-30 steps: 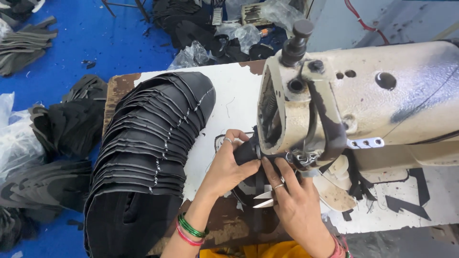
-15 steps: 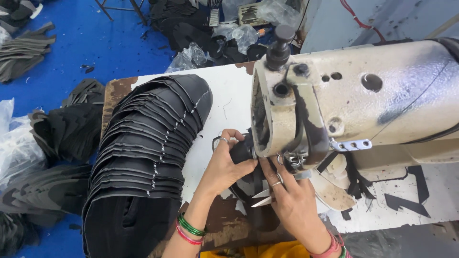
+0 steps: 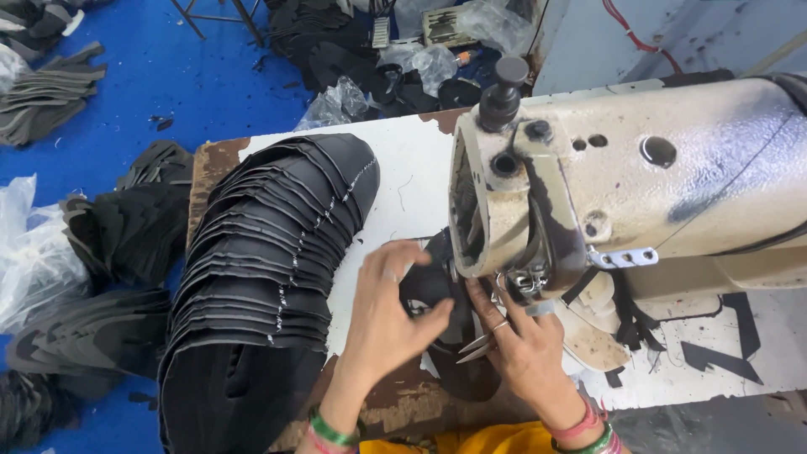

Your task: The person operates a sewing machine to stitch black shoe parts, repeatedly picking up items from a stack, guiding them through the machine, and placing the finished pieces onto a growing pile. The camera frequently shakes during these transitions.

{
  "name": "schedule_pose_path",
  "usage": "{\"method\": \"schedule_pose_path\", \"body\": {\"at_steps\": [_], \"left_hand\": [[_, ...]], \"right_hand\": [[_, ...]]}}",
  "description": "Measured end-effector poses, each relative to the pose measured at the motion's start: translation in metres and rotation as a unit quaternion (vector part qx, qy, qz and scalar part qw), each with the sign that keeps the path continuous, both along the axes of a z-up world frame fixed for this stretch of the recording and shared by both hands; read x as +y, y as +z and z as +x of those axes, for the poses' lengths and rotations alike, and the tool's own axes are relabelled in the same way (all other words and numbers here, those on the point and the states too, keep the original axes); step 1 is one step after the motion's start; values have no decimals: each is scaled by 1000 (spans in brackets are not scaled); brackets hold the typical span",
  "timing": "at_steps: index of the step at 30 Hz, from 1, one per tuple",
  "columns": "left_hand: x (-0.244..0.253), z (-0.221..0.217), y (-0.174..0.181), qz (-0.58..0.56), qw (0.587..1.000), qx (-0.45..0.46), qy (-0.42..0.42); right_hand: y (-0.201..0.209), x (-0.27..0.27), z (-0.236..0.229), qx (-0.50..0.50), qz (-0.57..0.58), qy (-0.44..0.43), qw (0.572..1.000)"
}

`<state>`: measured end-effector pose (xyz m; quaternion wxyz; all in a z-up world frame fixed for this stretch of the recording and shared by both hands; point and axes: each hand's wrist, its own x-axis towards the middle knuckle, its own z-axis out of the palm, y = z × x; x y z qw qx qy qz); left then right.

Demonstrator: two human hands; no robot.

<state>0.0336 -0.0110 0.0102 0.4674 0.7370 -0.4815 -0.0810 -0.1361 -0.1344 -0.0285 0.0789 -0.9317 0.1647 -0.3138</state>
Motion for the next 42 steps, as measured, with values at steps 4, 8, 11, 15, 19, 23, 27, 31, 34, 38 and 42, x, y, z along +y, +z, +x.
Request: {"method": "schedule_pose_path", "body": {"at_steps": [4, 8, 11, 15, 19, 23, 27, 31, 34, 38, 42], "left_hand": [[15, -23, -8, -43, 995, -88, -24], [16, -26, -16, -113, 982, -148, -39], [17, -23, -13, -144, 988, -48, -35], [20, -22, -2, -162, 985, -31, -52], [19, -20, -2, -149, 978, -117, -89], [19, -19, -3, -132, 966, -182, -125], [18, -18, -5, -126, 964, -192, -136], [18, -19, -7, -129, 964, -192, -134], [19, -19, -8, -131, 964, -192, -130], [19, -18, -7, -131, 965, -188, -130], [17, -15, -8, -137, 964, -184, -133]], "right_hand": [[-5, -1, -1, 6, 21, 24, 999], [9, 5, 6, -81, 32, 57, 995], [12, 9, 7, -101, 24, 47, 993], [5, 11, 4, -86, 16, 32, 996], [7, 11, 4, -67, 13, 28, 997], [7, 14, 2, -91, 30, 23, 995], [5, 13, 0, -82, 34, 16, 996], [8, 14, 0, -74, 34, 26, 996], [10, 14, 1, -95, 34, 31, 994], [9, 14, 1, -84, 26, 35, 996], [4, 13, 2, -70, 29, 21, 997]]}}
